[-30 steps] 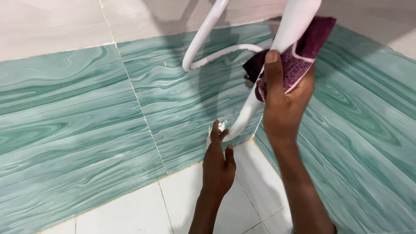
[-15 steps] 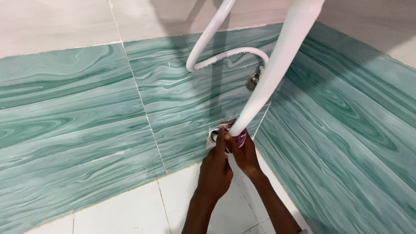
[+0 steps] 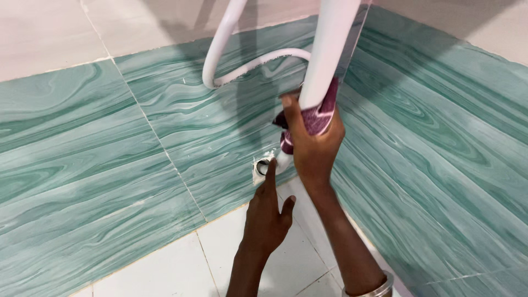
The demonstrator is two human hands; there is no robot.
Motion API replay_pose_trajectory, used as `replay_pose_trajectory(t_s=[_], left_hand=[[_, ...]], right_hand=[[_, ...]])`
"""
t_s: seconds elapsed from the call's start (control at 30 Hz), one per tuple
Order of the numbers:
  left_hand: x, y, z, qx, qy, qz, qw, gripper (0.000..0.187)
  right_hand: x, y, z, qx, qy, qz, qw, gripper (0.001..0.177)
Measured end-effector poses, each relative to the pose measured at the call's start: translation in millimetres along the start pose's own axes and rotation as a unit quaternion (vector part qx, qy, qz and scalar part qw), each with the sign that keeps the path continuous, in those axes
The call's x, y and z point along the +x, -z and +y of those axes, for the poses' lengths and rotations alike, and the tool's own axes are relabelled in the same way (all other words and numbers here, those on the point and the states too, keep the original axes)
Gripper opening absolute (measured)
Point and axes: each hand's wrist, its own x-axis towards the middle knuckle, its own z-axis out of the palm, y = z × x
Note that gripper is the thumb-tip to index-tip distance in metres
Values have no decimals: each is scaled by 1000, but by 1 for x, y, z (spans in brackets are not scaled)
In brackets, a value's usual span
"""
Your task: The person cleans the white pipes and water valve located under a sink by hand with a cloth, wiping up and down the length of the pipes and around the valve connection.
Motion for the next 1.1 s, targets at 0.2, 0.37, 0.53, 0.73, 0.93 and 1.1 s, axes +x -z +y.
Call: replay_pose_trajectory(t_s=[0.2,0.37,0.53,0.73,0.93,1.1], left_hand=[[-9,4,-17,145,24,-84,986,103],[-11,11,-10,150,54,-76,984,106],[-12,9,-11,119,-74,25,990,104],[-14,18,1,30,-64,0,998,99],[-14,8,-24,104,-55,-94,989,95],[-20,7,-22,255,89,-213,939,81]], right_hand=[[-94,33,79,-114,-179,-44,976,33],[-77,49,50,-99,-184,-72,975,45],[-2,47,-19,-27,84,-45,995,77],[17,18,-30,-135,226,-87,961,72],[-64,38,47,-257,149,-128,946,45],[-107,68,69,-240,-82,-194,948,30]])
